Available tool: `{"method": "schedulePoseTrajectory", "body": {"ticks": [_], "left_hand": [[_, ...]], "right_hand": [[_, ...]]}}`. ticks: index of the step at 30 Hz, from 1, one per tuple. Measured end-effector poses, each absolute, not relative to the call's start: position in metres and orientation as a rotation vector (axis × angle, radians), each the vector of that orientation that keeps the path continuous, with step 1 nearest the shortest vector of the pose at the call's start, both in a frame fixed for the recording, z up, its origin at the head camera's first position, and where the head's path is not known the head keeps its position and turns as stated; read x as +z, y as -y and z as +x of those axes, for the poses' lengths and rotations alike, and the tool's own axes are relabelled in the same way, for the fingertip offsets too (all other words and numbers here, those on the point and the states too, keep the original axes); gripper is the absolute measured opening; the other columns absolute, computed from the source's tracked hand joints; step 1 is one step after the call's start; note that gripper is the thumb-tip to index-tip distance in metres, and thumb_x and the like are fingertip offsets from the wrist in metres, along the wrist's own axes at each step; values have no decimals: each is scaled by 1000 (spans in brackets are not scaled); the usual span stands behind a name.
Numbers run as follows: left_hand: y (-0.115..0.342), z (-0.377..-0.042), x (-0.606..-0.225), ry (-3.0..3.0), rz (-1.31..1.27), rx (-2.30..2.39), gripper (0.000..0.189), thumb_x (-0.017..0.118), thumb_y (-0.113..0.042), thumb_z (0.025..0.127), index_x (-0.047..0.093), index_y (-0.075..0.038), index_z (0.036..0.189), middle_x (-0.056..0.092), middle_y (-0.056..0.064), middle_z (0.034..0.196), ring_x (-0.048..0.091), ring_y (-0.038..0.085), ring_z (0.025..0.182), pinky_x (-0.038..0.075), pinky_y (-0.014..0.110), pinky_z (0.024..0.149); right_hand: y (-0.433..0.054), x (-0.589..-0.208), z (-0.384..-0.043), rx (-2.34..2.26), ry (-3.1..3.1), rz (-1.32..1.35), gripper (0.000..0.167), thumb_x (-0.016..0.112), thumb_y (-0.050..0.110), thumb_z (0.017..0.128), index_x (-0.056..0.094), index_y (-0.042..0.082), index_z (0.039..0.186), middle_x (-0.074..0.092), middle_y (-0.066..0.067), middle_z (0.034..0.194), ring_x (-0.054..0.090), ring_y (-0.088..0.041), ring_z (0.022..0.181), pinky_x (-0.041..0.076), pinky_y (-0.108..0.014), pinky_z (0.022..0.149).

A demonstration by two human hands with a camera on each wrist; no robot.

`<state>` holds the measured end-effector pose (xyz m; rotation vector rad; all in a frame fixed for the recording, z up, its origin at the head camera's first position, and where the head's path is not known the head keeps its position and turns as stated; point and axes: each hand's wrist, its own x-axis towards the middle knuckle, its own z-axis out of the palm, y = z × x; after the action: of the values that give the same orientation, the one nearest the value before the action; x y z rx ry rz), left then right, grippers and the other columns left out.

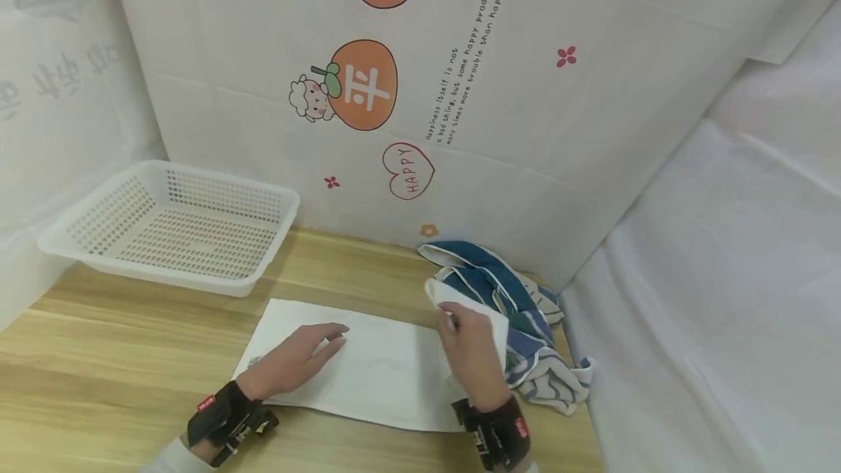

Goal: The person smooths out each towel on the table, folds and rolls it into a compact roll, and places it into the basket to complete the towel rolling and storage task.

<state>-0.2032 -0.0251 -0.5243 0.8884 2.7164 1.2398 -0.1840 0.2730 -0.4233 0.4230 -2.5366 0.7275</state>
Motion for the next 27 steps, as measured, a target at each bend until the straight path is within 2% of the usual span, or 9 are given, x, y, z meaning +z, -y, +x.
{"method": "schedulePoseTrajectory", "body": {"ticks": [3, 5, 9, 12, 14, 17, 23, 25, 27], "left_hand": [[15, -202, -525, -2632, 931, 1315, 58, 33, -44, 110, 60, 1, 135, 66, 16, 133, 63, 30, 123, 49, 50, 105], [10, -201, -526, -2586, 949, 1376, 57, 31, -42, 111, 63, 1, 132, 69, 13, 128, 65, 26, 119, 51, 46, 103], [5, -200, -525, -2531, 972, 1560, 48, 32, -28, 113, 72, -3, 105, 75, 6, 98, 70, 18, 93, 57, 36, 85], [4, -199, -525, -2510, 927, 1651, 45, 33, -24, 112, 67, -12, 85, 67, -3, 78, 63, 11, 72, 54, 28, 69], [6, -199, -525, -2494, 886, 1670, 42, 36, -25, 112, 63, -16, 80, 61, -7, 72, 58, 8, 64, 51, 24, 61], [9, -200, -527, -2469, 854, 1677, 35, 43, -25, 110, 64, -19, 83, 63, -11, 74, 60, 4, 66, 53, 23, 60], [11, -202, -531, -2466, 899, 1610, 25, 48, -23, 108, 67, -17, 94, 71, -8, 90, 68, 7, 87, 57, 25, 78], [10, -203, -533, -2480, 897, 1581, 22, 49, -23, 108, 65, -15, 94, 69, -8, 90, 67, 8, 88, 56, 26, 79], [8, -203, -535, -2506, 867, 1540, 20, 52, -24, 107, 62, -13, 92, 64, -8, 84, 63, 7, 81, 54, 24, 72]], "right_hand": [[-243, -434, -181, 829, 2583, 477, 13, 69, 9, 96, 76, 6, 107, 50, 11, 67, 42, 0, 56, 38, -20, 50], [-225, -443, -179, 895, 2609, 523, 12, 67, 10, 97, 75, 8, 106, 51, 11, 68, 42, 0, 56, 38, -20, 51], [-193, -462, -173, 1026, 2658, 640, 9, 65, 12, 99, 73, 12, 105, 51, 12, 70, 42, 0, 58, 38, -19, 53], [-177, -475, -167, 1096, 2718, 742, 12, 66, 12, 99, 70, 14, 110, 55, 10, 75, 45, 0, 63, 42, -17, 55], [-170, -483, -163, 1105, 2756, 807, 16, 68, 10, 97, 68, 14, 113, 60, 8, 82, 50, 0, 70, 48, -17, 61], [-166, -493, -160, 1089, 2773, 875, 24, 70, 5, 94, 65, 13, 116, 66, 3, 94, 59, -3, 83, 55, -20, 73], [-176, -497, -155, 1040, 2841, 967, 34, 64, 7, 99, 60, 12, 132, 67, -2, 122, 64, -14, 114, 56, -30, 96], [-181, -495, -153, 1005, 2879, 993, 34, 61, 11, 102, 59, 12, 136, 65, -3, 130, 61, -17, 123, 53, -34, 102], [-187, -494, -153, 976, 2916, 992, 32, 57, 14, 104, 61, 14, 136, 64, -1, 135, 59, -17, 129, 51, -35, 106]]}}
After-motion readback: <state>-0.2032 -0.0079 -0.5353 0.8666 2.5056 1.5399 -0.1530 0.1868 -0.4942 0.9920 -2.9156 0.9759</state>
